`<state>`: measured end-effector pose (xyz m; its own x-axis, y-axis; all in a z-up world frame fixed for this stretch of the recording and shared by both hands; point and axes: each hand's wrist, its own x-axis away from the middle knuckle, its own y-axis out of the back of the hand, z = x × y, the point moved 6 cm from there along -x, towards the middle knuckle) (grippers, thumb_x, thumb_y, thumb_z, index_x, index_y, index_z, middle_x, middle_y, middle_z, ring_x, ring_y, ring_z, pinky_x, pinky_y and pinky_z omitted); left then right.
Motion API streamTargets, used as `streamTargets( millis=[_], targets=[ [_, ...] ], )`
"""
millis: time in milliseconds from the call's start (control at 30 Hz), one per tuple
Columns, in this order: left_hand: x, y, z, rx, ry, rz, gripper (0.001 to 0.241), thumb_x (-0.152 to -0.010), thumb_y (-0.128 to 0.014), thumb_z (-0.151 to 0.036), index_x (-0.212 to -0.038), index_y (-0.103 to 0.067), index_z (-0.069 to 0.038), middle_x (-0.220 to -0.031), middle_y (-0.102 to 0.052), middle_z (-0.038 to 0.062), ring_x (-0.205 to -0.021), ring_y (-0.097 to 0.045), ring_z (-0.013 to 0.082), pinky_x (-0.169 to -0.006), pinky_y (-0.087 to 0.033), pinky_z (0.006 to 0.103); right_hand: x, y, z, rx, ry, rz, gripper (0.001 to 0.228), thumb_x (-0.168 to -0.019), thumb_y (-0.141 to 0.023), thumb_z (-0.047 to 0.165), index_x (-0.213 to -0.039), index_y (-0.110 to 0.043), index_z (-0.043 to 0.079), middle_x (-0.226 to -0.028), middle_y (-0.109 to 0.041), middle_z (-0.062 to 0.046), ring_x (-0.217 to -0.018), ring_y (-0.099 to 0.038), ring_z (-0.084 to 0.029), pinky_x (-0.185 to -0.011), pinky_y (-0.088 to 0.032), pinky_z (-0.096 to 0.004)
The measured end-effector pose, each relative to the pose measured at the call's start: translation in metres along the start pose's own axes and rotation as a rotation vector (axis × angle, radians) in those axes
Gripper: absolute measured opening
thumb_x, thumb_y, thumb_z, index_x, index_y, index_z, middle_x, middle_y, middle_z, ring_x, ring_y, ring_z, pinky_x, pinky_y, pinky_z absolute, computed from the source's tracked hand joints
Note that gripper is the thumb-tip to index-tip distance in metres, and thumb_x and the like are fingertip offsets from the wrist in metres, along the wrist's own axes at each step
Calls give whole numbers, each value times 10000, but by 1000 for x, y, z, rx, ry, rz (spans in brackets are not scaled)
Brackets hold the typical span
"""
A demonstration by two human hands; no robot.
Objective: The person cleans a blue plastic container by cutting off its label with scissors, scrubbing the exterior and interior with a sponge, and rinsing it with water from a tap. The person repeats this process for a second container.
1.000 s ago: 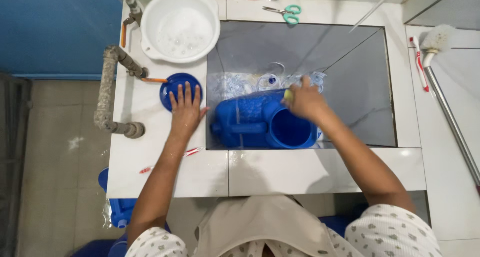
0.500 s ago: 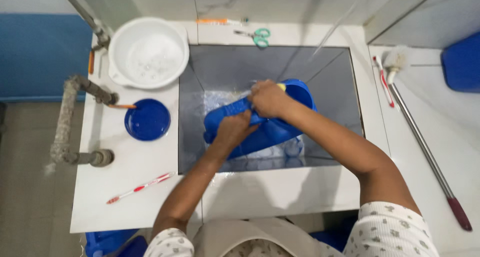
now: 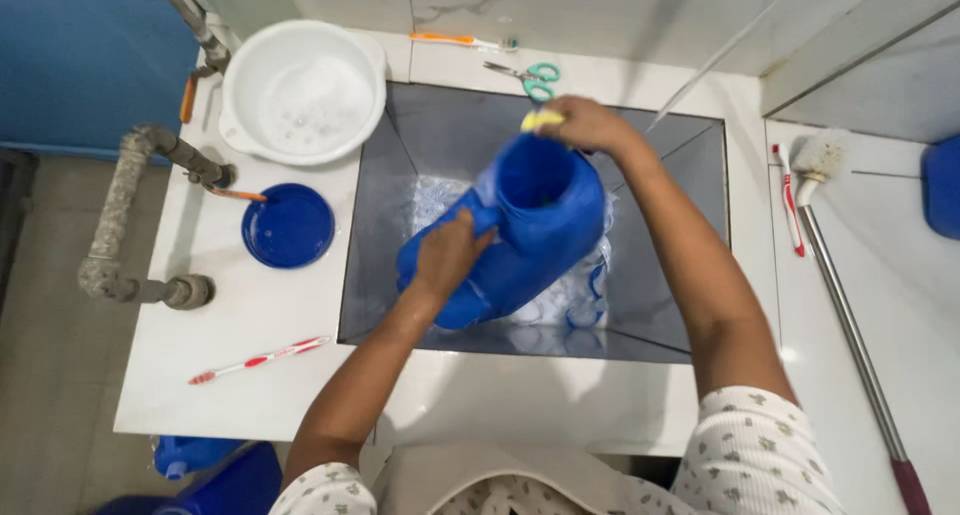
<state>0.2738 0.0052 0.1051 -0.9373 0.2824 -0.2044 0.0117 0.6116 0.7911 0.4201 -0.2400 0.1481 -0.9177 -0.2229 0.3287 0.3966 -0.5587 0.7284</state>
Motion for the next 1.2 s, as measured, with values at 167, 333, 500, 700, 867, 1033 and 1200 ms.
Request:
streamTargets(
  millis=[167,333,500,700,867,1033,1200],
  targets=[
    [-2,-18,38,-1,311,-20,538,-971,-637,-462,-950,-584,74,-743,-682,320,-716,-702,487,-620,-568,542,30,-84,-7,8,397,-935,471,-1043,-665,296,-1402,-551,14,-1403,-533,-253,-1288,-483,-482,-1108,-379,-531],
    [-4,-32,49,61,375,-101,550,-1025,-584,-456,-957,-605,89,-784,-670,352,-757,-685,528,-668,-560,562,73,-175,35,367,661,-698,332,-812,-695,222,-1124,-641,120,-1177,-599,-196,-1176,-510,-456,-1008,-361,-550],
    [0,-39,38,125,401,-70,566,-1038,-552,-453,-980,-610,107,-819,-674,358,-808,-686,529,-721,-571,564,53,-124,0,237,369,-820,310,-873,-636,95,-1149,-616,-45,-1075,-566,-260,-1025,-511,-418,-931,-414,-555],
    [-8,-50,64,59,412,-41,608,-1013,-524,-486,-1077,-621,110,-896,-693,362,-886,-684,536,-793,-555,568,105,-179,68,220,643,-398,215,-860,-666,133,-1043,-686,23,-1071,-647,-162,-1070,-566,-367,-884,-440,-508],
    [0,-41,129,25,614,-10,691,-1010,-492,-570,-1084,-645,100,-994,-671,392,-978,-654,552,-868,-520,588,148,-204,43,156,783,-467,333,-855,-683,179,-1163,-628,64,-1285,-616,-187,-1211,-517,-454,-1019,-393,-569],
    [27,-43,171,52,778,53,749,-1010,-455,-620,-1094,-653,98,-1055,-661,397,-1034,-649,541,-909,-512,578,75,-299,-5,340,776,-609,349,-877,-615,240,-1166,-627,46,-1198,-567,-296,-1129,-515,-456,-969,-390,-600],
    [28,-51,193,77,908,87,756,-994,-449,-635,-1099,-666,82,-1057,-675,391,-1032,-678,523,-933,-521,564,-38,-226,-117,42,243,-806,420,-1078,-428,140,-1436,-473,-75,-1477,-500,-322,-1381,-444,-508,-1190,-340,-574]
  ],
)
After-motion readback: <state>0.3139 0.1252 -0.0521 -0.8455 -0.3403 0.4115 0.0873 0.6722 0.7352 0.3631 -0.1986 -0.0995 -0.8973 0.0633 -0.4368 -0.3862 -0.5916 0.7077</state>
